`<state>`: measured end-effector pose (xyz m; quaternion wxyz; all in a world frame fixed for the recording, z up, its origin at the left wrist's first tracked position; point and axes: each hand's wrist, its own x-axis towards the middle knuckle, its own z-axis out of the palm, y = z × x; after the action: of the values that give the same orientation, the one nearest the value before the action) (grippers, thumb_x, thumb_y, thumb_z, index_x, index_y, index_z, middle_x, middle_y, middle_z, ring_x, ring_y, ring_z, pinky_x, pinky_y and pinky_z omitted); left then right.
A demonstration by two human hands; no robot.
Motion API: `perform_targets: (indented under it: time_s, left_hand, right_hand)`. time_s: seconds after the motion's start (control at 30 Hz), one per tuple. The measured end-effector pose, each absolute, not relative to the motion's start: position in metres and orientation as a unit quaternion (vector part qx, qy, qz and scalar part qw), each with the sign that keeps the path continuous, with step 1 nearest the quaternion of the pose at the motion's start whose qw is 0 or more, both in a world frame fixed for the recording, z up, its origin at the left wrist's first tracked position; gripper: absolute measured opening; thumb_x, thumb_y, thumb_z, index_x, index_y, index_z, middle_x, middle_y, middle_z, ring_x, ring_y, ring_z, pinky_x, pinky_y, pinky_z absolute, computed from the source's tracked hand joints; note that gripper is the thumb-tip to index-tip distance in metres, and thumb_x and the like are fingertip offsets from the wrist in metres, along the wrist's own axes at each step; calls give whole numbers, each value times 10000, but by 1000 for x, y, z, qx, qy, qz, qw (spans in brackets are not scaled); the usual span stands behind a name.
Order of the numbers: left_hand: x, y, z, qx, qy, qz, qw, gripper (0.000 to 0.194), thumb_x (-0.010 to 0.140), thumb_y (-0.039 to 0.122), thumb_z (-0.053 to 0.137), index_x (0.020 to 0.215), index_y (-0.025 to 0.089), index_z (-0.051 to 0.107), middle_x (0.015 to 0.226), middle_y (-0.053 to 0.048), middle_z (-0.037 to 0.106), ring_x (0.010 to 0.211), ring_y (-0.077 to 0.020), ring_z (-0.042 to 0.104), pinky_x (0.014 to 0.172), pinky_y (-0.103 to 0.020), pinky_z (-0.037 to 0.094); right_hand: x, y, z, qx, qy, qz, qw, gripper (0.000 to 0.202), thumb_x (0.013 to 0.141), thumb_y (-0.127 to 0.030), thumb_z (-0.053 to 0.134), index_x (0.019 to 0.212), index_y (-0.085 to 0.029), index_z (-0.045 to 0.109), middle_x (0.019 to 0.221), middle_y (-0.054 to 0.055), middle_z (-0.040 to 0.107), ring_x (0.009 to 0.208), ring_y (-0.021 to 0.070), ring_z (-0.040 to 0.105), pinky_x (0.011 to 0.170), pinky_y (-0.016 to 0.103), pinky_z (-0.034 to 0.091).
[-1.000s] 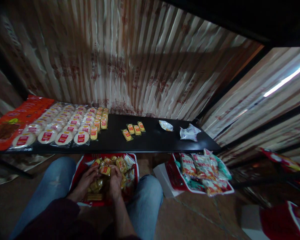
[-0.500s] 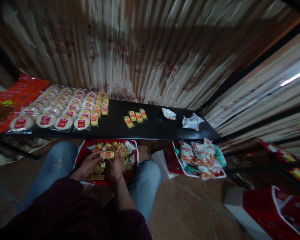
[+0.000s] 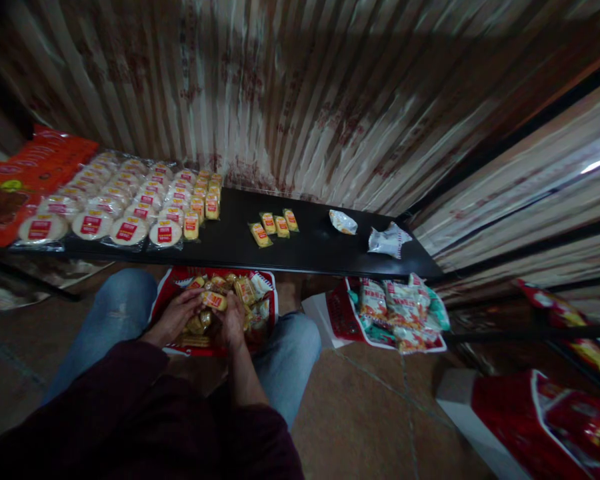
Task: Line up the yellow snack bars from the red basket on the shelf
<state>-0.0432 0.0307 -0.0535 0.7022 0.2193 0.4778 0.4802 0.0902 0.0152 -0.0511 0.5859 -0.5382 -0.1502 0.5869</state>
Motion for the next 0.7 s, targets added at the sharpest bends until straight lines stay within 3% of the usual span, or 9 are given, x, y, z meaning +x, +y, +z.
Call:
perform_targets:
  time_s: [0.17, 0.33, 0.6, 0.7]
  left_hand:
    - [-44, 33, -47, 174, 458, 523, 698, 477, 466, 242, 849, 905, 153, 683, 813, -13, 684, 679, -103, 606, 663, -230, 451]
    - [-46, 33, -45, 171, 464, 518, 698, 421, 488, 248, 837, 872, 149, 697, 788, -13, 679, 657, -92, 590, 639, -219, 441]
    - [-43, 36, -53, 233, 496, 499, 671, 518, 511, 389, 821, 952, 155, 683, 784, -10, 670, 651, -99, 571, 603, -218, 418]
    - [-44, 37, -59, 235, 518, 497, 656, 494, 487, 417, 818, 884, 151, 691, 759, -4, 667, 627, -96, 558, 576, -211, 401]
  right_hand:
    - [89, 12, -56, -527, -162, 602, 578, 251, 658, -391, 717, 828, -212, 673, 954, 29, 694, 864, 186, 651, 653, 282, 574]
    - [85, 5, -57, -530, -184, 599, 571, 310, 626, -381, 750, 874, -211, 676, 939, 36, 702, 813, 183, 660, 649, 297, 571]
    - [83, 3, -49, -516, -225, 607, 561, 338, 617, -339, 747, 918, -214, 658, 925, 21, 695, 764, 167, 654, 641, 283, 546]
    - [83, 3, -50, -538, -241, 595, 546, 315, 618, -330, 743, 899, -213, 664, 921, 14, 688, 794, 162, 643, 646, 258, 535]
